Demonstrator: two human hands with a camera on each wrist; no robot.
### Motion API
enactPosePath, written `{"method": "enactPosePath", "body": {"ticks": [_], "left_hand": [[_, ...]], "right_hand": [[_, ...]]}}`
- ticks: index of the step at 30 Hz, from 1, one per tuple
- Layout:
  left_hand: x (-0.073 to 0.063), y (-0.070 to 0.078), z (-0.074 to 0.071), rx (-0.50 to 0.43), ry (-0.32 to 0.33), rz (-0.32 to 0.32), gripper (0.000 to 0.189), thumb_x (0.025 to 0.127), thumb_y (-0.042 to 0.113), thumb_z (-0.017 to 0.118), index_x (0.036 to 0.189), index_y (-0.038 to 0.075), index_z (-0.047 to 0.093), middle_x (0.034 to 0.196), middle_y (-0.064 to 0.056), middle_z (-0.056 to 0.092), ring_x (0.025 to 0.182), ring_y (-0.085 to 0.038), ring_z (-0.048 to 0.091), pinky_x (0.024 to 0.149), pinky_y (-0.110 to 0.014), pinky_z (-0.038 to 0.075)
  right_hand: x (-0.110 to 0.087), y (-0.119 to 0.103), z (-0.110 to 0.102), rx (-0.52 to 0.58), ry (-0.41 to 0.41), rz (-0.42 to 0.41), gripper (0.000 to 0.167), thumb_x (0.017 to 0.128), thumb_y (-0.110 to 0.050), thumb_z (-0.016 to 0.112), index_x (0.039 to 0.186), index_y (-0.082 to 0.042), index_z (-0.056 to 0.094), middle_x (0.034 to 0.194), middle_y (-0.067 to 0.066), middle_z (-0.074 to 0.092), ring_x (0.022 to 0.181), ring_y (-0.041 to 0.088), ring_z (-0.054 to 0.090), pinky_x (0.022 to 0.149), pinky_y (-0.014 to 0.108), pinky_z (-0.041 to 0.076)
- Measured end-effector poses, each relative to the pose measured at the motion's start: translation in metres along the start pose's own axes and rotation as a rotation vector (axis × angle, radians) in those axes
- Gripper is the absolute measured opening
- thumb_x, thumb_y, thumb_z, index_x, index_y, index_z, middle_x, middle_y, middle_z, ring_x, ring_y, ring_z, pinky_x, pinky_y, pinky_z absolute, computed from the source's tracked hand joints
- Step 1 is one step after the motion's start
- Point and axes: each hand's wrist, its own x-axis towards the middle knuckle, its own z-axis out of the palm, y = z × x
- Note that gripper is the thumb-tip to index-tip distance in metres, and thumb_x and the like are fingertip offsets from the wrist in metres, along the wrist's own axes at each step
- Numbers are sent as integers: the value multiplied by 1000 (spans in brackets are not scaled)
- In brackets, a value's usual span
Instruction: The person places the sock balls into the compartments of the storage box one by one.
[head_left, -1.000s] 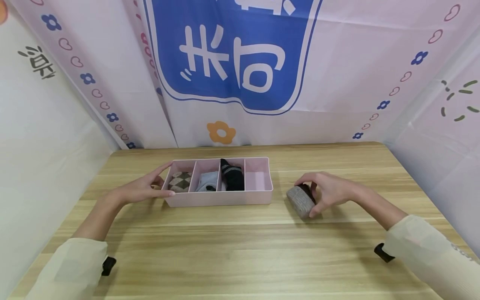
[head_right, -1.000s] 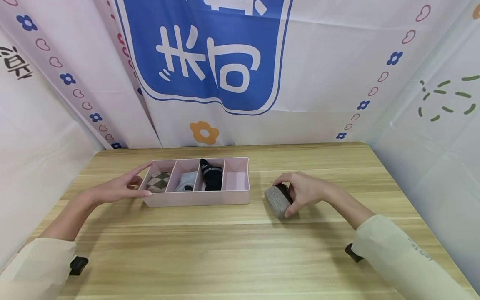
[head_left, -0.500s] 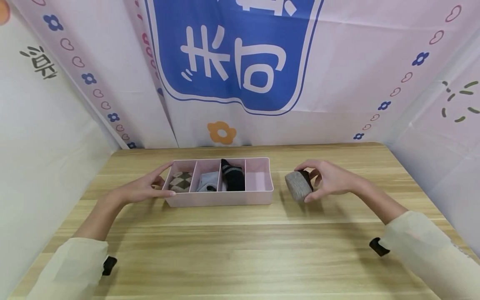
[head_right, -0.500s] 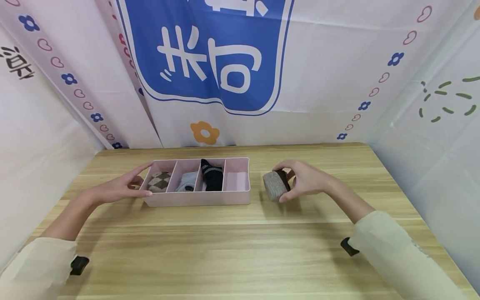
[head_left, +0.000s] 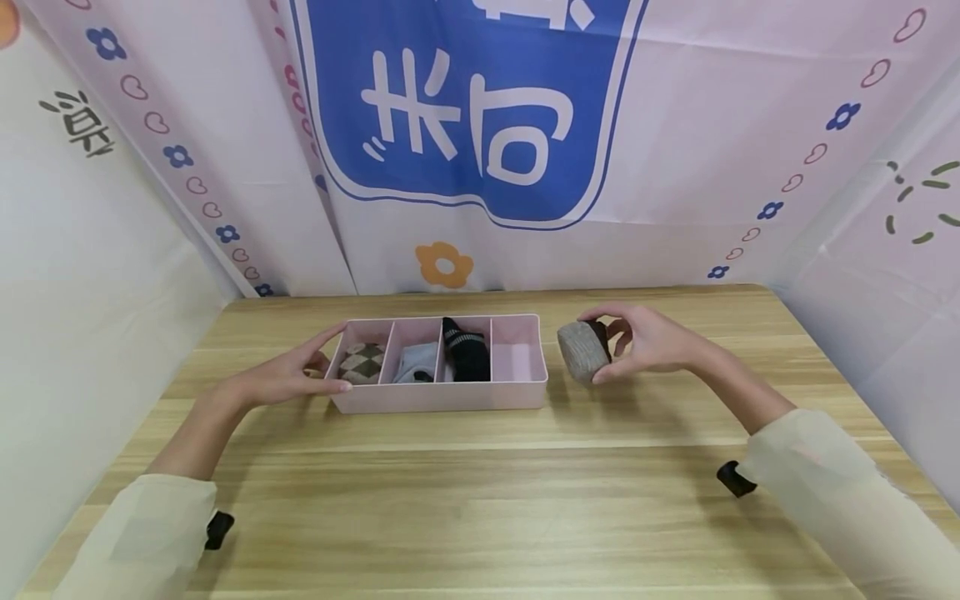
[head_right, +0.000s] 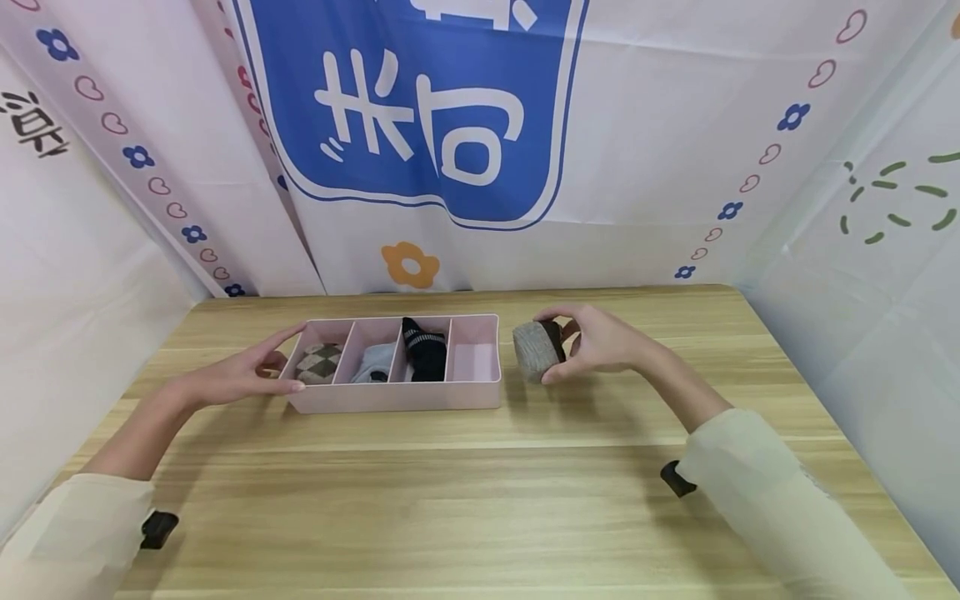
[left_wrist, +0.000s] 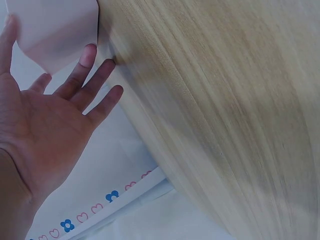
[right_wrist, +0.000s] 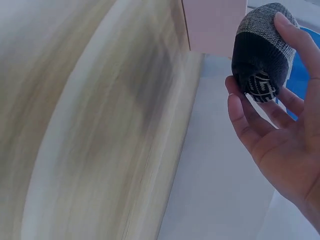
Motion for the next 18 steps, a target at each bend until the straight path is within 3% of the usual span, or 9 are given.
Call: {"method": "enactPosePath", "body": {"ticks": [18], "left_hand": [[0,1,0,0,-7,-16,106,94,34,73,167,12,0,122,-21,63,117,-35,58,99,-57,42]], "right_hand": [[27,-14,1,-29,54,-2,76,70,-14,96,137,1,62,123,14,66,91,26,64,74,40,57]]}}
